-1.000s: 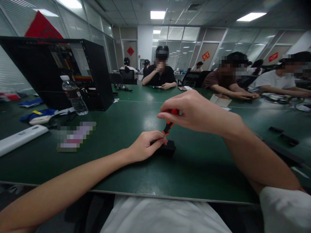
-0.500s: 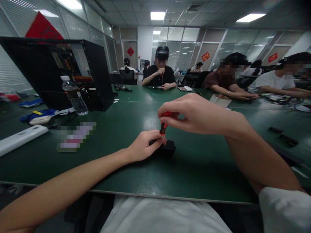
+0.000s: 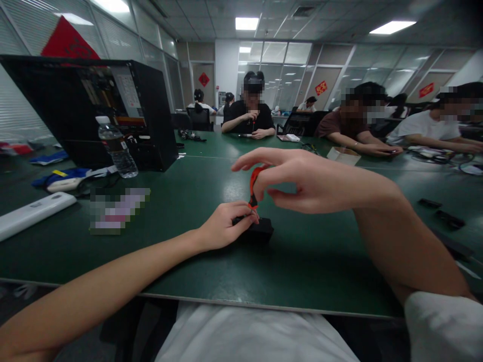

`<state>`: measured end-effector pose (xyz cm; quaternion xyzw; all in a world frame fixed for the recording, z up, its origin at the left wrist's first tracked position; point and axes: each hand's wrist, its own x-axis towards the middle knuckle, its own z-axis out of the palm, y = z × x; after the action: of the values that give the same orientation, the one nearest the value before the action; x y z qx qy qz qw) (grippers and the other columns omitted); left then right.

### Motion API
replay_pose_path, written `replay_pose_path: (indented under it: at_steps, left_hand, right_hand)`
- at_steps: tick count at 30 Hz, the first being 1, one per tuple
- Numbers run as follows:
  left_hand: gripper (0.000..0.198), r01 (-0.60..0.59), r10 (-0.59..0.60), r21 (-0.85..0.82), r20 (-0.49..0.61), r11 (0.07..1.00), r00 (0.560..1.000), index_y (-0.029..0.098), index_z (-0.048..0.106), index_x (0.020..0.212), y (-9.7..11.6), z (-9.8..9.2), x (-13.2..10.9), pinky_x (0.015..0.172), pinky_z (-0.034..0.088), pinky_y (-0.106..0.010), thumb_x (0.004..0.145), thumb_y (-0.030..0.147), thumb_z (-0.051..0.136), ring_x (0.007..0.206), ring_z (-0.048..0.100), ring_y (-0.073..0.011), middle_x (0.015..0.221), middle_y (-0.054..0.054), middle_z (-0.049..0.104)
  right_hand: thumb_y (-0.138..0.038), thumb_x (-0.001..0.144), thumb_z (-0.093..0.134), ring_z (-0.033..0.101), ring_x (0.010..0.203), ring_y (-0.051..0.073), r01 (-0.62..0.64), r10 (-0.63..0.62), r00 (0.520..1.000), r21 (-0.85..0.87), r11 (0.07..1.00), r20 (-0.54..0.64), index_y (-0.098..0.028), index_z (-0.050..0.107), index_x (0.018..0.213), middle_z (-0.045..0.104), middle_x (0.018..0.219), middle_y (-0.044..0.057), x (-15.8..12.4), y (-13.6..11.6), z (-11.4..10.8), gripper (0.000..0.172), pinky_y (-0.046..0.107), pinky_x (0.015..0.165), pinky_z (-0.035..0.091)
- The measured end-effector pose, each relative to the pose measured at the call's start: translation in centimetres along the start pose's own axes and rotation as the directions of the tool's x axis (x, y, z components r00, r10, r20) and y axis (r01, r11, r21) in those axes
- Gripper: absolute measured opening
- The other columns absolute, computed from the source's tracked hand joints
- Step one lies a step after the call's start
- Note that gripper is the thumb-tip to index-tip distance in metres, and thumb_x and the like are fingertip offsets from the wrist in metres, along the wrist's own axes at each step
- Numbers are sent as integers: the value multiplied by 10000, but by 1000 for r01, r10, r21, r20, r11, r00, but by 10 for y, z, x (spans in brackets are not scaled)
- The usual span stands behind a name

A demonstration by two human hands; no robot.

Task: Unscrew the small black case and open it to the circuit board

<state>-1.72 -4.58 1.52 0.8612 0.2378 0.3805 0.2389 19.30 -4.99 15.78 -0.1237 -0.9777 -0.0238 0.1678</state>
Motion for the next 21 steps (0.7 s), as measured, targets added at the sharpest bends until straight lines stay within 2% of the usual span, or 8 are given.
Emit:
replay_pose_path:
  at_steps: [1,3,6,9,14,17,19,21]
  left_hand:
    - [256,2,-2,1,3,1000,1000,158,691,909,0,0,0,865,504,-297,1025,269,492,927,667,-194,973,-84,719]
    - [255,-2,2,2,-1,1000,1000,159,689,912,-1,0,0,868,502,-298,1026,274,492,929,668,-195,971,-81,720]
    - [235,-23,23,-5,-17,1000,1000,154,679,921,-4,2,0,867,497,-293,1025,264,500,921,666,-188,960,-74,717]
    - [225,-34,33,-15,-16,999,999,144,671,929,-5,2,0,863,493,-289,1026,253,500,916,662,-184,956,-75,711]
    - [230,-40,40,-9,11,999,999,139,674,940,-3,1,0,857,489,-288,1031,249,493,911,657,-183,965,-79,709]
    - [229,-43,43,-3,15,999,999,140,677,929,-1,1,0,855,490,-284,1029,238,495,916,657,-182,971,-80,710]
    - [224,-40,40,5,10,999,999,142,681,928,-2,1,0,857,493,-280,1025,226,498,921,660,-181,974,-81,712]
    - [219,-38,38,11,-2,999,999,145,686,930,-2,1,0,872,497,-280,1022,217,500,933,666,-181,977,-82,718]
  right_hand:
    - [-188,920,543,621,1133,220,22,-22,1000,22,1000,-15,-211,673,922,585,1388,77,0,-1,-1,132,323,907,485]
    - [-217,934,550,617,1132,236,-7,5,995,-15,1000,-96,-207,673,986,586,1374,98,0,-4,-1,134,350,924,484]
    - [-342,965,591,650,930,233,-149,109,973,-188,971,-204,-178,656,1115,686,1114,114,1,-7,4,232,334,776,474]
    - [-459,971,608,607,670,185,-269,207,955,-322,908,-214,-171,680,1071,680,781,53,2,-8,10,313,287,615,378]
    - [-472,981,597,537,533,141,-269,202,950,-299,915,-236,-179,717,966,625,611,8,2,-8,9,317,278,558,317]
    - [-332,993,564,576,583,147,-215,170,967,-248,945,-189,-180,714,944,664,674,22,1,-8,4,219,277,575,356]
    - [-209,972,524,655,752,162,-120,99,986,-164,979,-132,-178,707,927,729,919,66,0,-8,0,191,268,651,431]
    - [-141,933,512,677,955,185,-43,34,994,-90,995,-100,-178,704,907,695,1207,91,-2,-8,-3,197,275,767,482]
